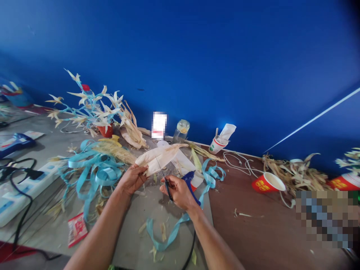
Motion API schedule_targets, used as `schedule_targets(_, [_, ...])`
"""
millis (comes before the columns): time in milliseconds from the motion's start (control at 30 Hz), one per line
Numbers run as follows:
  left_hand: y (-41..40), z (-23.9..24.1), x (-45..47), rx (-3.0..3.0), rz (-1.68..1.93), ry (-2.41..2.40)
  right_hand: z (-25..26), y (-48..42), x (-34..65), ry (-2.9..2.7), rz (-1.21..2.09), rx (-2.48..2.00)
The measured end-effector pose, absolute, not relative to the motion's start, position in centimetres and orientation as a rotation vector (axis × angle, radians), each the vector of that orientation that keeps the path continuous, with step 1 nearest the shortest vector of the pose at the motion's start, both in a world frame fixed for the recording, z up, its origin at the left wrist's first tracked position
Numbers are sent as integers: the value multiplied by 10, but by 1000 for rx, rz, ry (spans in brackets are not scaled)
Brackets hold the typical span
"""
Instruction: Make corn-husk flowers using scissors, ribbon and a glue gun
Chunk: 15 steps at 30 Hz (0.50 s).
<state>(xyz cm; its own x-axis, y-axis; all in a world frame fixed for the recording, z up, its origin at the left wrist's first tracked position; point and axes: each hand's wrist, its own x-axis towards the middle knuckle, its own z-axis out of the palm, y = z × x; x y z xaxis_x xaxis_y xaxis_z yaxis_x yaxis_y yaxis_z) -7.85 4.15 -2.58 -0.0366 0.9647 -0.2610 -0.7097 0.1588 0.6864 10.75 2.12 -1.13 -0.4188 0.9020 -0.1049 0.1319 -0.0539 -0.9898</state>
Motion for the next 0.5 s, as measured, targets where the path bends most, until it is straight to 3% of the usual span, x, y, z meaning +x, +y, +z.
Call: schedule_targets(500, [40,-22,-78,393,1412,825,-27,25,112,-1732,1415,-1137])
